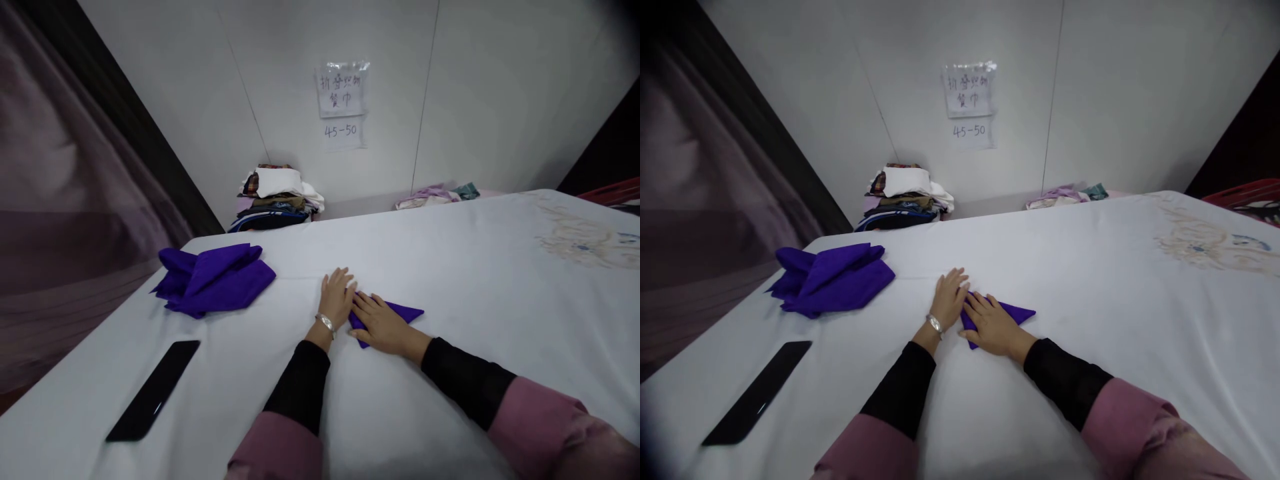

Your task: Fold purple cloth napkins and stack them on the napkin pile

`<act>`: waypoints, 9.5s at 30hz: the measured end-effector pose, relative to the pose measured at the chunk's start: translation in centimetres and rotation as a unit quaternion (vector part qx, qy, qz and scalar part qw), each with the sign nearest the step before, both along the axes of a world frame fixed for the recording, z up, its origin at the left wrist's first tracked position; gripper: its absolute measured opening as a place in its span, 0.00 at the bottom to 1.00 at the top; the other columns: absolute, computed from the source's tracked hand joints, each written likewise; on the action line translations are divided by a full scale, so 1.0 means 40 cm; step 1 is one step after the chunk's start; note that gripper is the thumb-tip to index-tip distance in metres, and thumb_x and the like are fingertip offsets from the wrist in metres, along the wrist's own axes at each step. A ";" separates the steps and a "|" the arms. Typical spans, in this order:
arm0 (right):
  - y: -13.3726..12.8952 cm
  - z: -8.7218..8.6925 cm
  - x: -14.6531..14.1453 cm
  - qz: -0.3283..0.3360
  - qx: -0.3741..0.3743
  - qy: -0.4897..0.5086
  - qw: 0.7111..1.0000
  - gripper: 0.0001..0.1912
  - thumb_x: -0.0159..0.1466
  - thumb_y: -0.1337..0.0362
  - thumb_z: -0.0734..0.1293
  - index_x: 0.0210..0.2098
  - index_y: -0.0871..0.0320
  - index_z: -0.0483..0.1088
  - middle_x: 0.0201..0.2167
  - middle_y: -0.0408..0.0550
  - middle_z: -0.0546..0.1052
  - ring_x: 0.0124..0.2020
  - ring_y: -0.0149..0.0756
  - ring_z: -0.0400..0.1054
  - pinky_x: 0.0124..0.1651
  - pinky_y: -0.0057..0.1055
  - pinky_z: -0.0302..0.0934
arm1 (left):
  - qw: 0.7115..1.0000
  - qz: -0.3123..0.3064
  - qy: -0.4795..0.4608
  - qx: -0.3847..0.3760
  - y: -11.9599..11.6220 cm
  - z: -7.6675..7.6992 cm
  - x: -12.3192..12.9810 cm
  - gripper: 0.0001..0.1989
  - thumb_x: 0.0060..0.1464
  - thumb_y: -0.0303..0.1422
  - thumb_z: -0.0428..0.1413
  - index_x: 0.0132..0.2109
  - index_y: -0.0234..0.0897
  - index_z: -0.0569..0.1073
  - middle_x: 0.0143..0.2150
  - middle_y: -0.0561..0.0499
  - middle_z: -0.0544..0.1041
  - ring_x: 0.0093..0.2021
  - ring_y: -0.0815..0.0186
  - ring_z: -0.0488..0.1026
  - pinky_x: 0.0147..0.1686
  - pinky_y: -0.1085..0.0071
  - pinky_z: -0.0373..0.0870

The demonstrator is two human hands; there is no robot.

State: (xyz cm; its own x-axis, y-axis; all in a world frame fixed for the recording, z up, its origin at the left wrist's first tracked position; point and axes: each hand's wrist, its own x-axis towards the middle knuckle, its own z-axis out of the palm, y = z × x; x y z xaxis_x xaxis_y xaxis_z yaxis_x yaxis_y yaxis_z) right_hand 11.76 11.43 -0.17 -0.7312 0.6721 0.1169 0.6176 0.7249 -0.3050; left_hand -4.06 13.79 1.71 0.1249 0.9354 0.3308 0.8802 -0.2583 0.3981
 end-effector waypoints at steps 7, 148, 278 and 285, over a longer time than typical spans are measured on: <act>0.000 0.010 0.001 0.009 -0.022 0.021 0.999 0.36 0.63 0.48 0.58 0.64 0.60 0.48 0.66 0.57 0.46 0.66 0.48 0.35 0.62 0.50 0.34 | 0.983 -0.050 0.058 -0.169 -0.018 -0.045 0.026 0.28 0.60 0.46 0.36 0.63 0.40 0.53 0.67 0.46 0.50 0.67 0.60 0.41 0.63 0.54 0.38; -0.086 -0.018 0.083 0.022 -0.009 -0.005 1.000 0.38 0.63 0.42 0.51 0.65 0.60 0.46 0.65 0.57 0.48 0.66 0.48 0.36 0.64 0.51 0.34 | 0.993 0.089 -0.002 -0.075 -0.076 -0.043 -0.098 0.16 0.59 0.36 0.44 0.47 0.43 0.74 0.52 0.52 0.73 0.56 0.62 0.64 0.58 0.59 0.56; 0.031 0.058 0.234 -0.109 -0.379 0.549 0.737 0.24 0.55 0.61 0.69 0.51 0.53 0.63 0.26 0.37 0.69 0.30 0.29 0.66 0.36 0.32 0.63 | 0.801 -0.135 -0.433 -0.392 -0.133 0.011 0.038 0.14 0.39 0.40 0.63 0.29 0.35 0.71 0.25 0.56 0.72 0.24 0.72 0.65 0.27 0.74 0.61; 0.036 0.056 0.254 -0.077 -0.373 0.488 0.785 0.14 0.54 0.60 0.70 0.40 0.56 0.70 0.26 0.38 0.67 0.28 0.28 0.65 0.35 0.31 0.64 | 0.782 -0.156 -0.405 -0.447 -0.129 0.046 0.005 0.14 0.37 0.39 0.64 0.29 0.35 0.71 0.24 0.58 0.71 0.23 0.74 0.65 0.26 0.75 0.60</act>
State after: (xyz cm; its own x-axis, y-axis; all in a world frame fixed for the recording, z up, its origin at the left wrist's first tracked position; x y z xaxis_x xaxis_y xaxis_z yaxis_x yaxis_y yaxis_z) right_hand 21.93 12.88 2.09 -0.4407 0.8918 0.1022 -0.1125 0.0581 -0.9920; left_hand -3.86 8.64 3.54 0.4812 0.8036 -0.3504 0.1960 0.2909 0.9364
